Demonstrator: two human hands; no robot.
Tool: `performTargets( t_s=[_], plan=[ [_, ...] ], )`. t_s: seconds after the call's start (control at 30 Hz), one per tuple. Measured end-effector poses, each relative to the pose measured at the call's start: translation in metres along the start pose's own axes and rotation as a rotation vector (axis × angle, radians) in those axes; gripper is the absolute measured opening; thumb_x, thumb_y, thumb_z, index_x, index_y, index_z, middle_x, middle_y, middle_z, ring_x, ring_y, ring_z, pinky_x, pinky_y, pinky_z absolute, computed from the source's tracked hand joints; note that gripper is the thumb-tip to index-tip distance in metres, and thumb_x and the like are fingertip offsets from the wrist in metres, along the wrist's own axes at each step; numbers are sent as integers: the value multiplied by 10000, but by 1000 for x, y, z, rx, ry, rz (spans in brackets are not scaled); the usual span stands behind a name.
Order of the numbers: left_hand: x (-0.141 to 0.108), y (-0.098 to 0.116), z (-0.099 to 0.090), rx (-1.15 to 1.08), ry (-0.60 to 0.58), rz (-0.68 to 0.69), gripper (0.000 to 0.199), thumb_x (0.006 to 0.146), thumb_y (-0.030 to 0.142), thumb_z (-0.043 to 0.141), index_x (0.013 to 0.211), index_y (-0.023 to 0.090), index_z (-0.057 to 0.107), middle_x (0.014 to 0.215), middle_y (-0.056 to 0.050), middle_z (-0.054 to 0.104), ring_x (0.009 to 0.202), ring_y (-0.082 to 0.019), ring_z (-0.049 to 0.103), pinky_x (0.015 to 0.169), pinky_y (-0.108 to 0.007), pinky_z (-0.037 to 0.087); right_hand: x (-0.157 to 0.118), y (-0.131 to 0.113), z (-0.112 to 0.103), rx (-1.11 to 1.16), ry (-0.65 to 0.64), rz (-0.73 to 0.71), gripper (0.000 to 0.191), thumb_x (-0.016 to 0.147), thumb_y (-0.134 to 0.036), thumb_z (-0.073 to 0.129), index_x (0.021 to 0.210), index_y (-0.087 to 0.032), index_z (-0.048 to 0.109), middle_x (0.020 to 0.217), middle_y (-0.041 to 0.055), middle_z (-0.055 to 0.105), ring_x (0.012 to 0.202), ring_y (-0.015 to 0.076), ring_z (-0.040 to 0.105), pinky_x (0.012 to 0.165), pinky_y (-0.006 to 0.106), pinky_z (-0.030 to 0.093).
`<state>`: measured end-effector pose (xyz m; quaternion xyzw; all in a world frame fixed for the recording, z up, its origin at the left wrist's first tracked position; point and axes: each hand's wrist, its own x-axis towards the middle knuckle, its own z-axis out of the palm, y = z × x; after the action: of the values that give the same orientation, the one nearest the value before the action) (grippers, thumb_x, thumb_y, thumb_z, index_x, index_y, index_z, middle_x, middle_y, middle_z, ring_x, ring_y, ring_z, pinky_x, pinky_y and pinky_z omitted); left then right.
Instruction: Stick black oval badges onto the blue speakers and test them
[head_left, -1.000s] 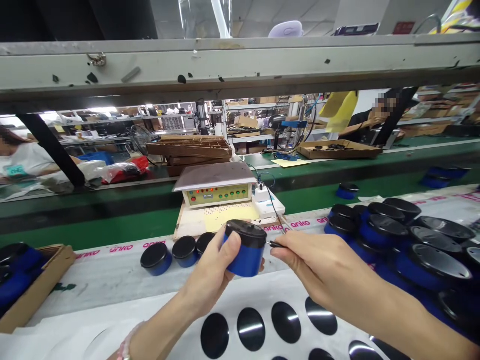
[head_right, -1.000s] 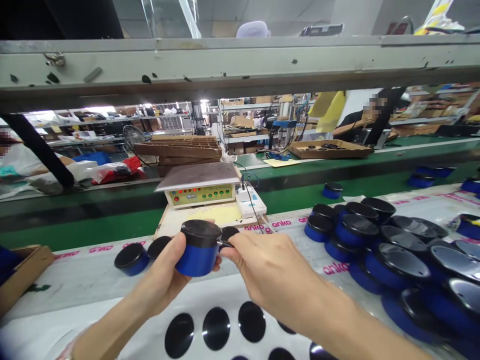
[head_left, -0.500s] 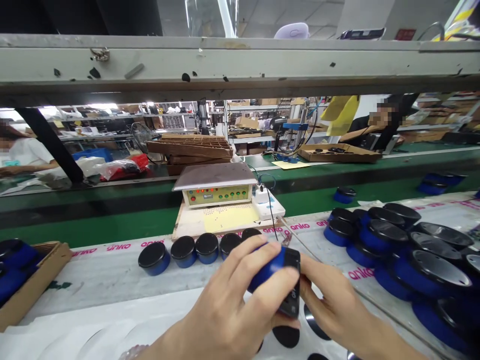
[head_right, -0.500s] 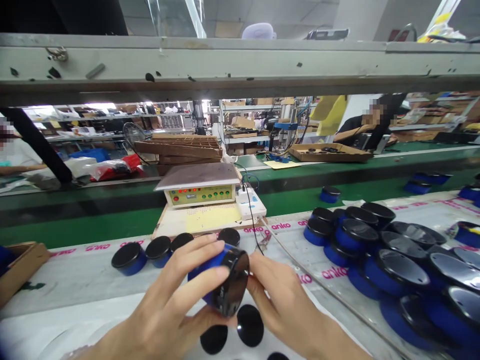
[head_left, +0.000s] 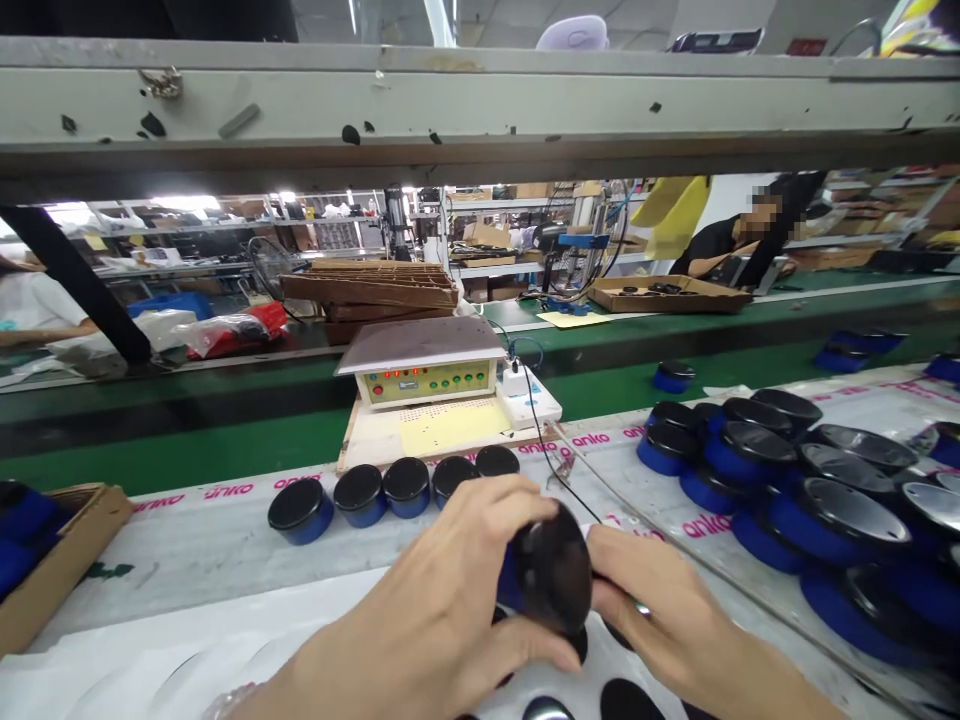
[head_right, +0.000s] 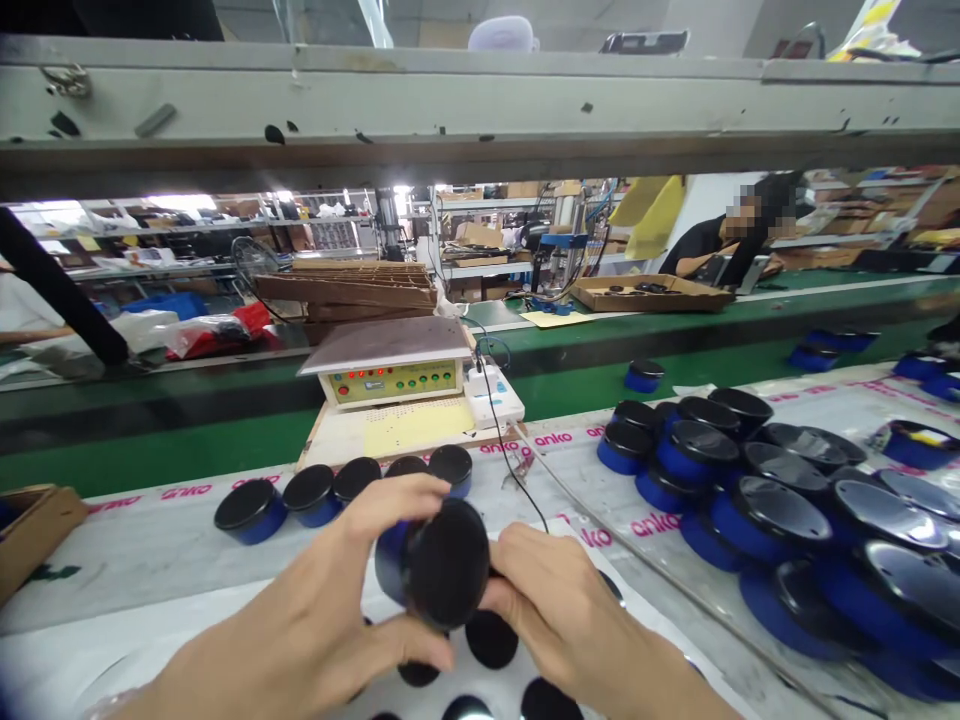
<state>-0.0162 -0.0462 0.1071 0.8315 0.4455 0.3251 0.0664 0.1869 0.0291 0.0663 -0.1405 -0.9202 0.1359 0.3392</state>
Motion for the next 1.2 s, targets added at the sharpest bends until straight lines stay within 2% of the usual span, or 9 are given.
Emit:
performTargets(
  t_s=[0.1, 0.17, 0.27, 0.4, 0.57, 0.7, 0.93, 1.07, 1.2],
  plan=[
    [5, -9, -2, -11, -212, -97, 644, 715, 291, 741, 1261, 275, 399, 1204, -53, 567, 1095, -244, 565, 888, -347, 523, -11, 1, -5, -103, -26, -64, 216, 935, -111, 382, 777, -226, 475, 608, -3, 536, 502, 152, 493, 442, 286, 348],
    [15, -20, -4, 33, -110, -160, 537, 710, 234, 705, 1185, 257, 454, 1161, -45, 578, 1054, -238, 570, 894, -355, 500, -22, 8, -14, -213, 96, 15, 178, 924, -110, 402, 846, -222, 517, 630, 8, 583, 500, 160, 528, 452, 289, 377],
    [37, -41, -2, 71, 161, -273, 490, 746, 288, 680, 1176, 241, 450, 1158, -62, 575, 1056, -249, 563, 914, -384, 465, -32, 31, -36, -390, 319, 430, 199, 968, -257, 377, 832, -229, 520, 603, -5, 589, 484, 160, 548, 476, 276, 422],
    [69, -65, 34, -21, 46, -248, 563, 761, 399, 684, 1239, 229, 440, 1243, -93, 552, 1135, -274, 528, 977, -427, 411, -25, 65, -71, -663, 372, 862, 377, 992, -404, 179, 708, -249, 370, 612, 18, 555, 567, 190, 567, 546, 295, 436],
    [86, -86, 93, -4, -94, -240, 503, 736, 301, 713, 1191, 189, 528, 1190, -119, 607, 1176, -331, 499, 1074, -562, 240, -18, 92, -108, -914, 341, 1003, 305, 915, -477, 358, 806, -203, 437, 853, 163, 598, 902, 348, 564, 742, 434, 419],
    [89, -84, 100, -37, -90, -276, 611, 729, 277, 716, 1283, 191, 474, 1348, -149, 497, 1305, -374, 351, 1089, -614, 138, -29, 113, -111, -1020, 202, 1098, 408, 878, -486, 447, 897, -86, 525, 930, 288, 606, 1003, 474, 502, 826, 591, 333],
    [82, -51, 67, -316, -9, -266, 358, 845, 366, 601, 1173, 228, 560, 1270, -85, 542, 1232, -267, 434, 1093, -483, 282, -28, 131, -111, -862, 15, 1090, 343, 738, -458, 656, 816, -148, 530, 956, 198, 644, 1058, 452, 491, 854, 614, 338],
    [76, -29, 58, -629, -16, -388, 469, 947, 526, 322, 1206, 190, 522, 1216, -129, 579, 1057, -228, 601, 882, -401, 517, -7, 84, -105, -624, -14, 941, 370, 704, -496, 689, 821, -194, 510, 977, 103, 650, 990, 316, 571, 831, 434, 456],
    [72, -9, 47, -1500, -259, -615, 621, 910, 645, 261, 1330, 231, 454, 1244, -139, 580, 908, -213, 669, 724, -355, 567, 13, 17, -85, 46, -51, 527, 479, 740, -472, 707, 1099, -239, 493, 1113, 42, 612, 887, 194, 613, 690, 269, 500]
  ],
)
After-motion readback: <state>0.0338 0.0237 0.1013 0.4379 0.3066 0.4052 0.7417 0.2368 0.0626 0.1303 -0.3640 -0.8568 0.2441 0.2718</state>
